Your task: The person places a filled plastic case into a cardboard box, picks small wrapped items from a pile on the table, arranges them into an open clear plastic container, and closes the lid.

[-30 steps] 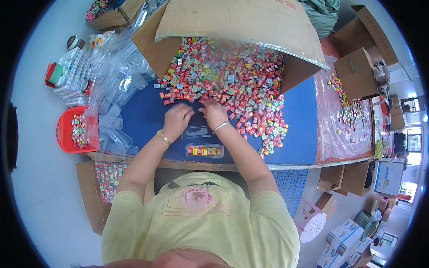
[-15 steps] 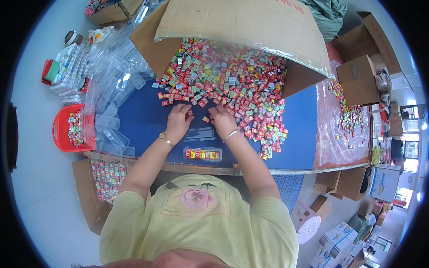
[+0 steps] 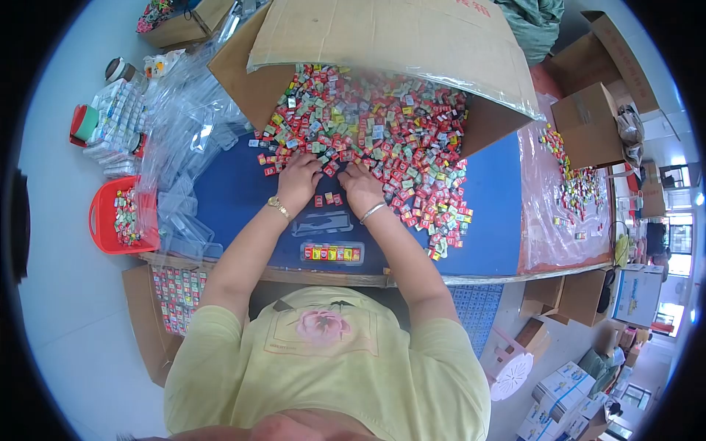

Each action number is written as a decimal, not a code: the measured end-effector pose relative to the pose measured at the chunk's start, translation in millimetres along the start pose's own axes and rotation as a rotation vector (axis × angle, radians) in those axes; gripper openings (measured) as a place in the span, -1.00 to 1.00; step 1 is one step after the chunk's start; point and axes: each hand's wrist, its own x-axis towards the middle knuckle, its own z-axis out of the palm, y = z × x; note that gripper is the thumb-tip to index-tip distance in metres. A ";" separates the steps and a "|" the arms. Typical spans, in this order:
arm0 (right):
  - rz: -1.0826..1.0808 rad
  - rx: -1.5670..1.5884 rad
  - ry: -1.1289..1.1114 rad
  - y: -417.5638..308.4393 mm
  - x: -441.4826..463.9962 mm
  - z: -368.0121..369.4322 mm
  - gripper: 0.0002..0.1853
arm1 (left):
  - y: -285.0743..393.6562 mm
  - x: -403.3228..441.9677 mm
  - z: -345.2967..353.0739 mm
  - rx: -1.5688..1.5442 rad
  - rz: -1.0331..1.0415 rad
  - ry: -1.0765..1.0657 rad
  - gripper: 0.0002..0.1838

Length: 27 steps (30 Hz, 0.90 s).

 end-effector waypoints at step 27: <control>0.117 0.297 0.064 35.8 32.8 -12.5 -0.69 | -5.9 23.6 19.1 0.145 0.033 -0.047 -0.77</control>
